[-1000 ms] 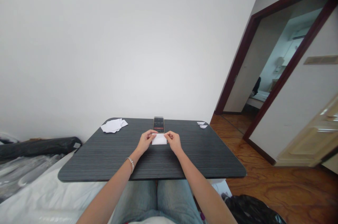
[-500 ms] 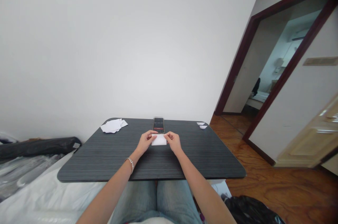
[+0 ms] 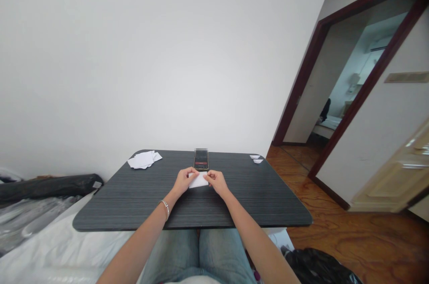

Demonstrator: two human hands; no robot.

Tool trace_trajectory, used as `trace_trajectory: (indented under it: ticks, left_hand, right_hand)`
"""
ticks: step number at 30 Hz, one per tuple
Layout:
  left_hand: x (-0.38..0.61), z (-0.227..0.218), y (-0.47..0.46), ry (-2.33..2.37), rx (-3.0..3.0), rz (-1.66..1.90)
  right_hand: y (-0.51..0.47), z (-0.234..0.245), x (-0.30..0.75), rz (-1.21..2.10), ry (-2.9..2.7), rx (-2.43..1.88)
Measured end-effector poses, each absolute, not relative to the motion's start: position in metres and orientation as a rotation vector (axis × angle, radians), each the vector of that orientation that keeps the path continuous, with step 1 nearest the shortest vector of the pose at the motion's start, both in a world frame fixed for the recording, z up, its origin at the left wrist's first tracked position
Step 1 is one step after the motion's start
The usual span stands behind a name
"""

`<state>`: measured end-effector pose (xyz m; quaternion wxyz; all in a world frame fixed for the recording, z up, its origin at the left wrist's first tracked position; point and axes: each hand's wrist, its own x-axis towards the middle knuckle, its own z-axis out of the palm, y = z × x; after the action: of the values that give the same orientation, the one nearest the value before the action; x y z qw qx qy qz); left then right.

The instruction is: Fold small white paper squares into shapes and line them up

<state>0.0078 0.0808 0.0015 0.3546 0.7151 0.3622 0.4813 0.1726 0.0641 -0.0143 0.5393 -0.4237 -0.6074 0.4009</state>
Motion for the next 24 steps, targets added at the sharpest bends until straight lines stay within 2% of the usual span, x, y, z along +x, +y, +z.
trace_trajectory:
  ticks: [11,24]
  left_hand:
    - [0.0053,0.0027,0.0831,1.011,1.793,1.413]
    - [0.0058,0.0036,0.0822,1.005,1.737,1.463]
  right_hand:
    - [0.0642,-0.0146,0.1720,1.075,-1.464,-0.996]
    - [0.0676,-0.0179,0.1710,1.050,-1.396,-0.993]
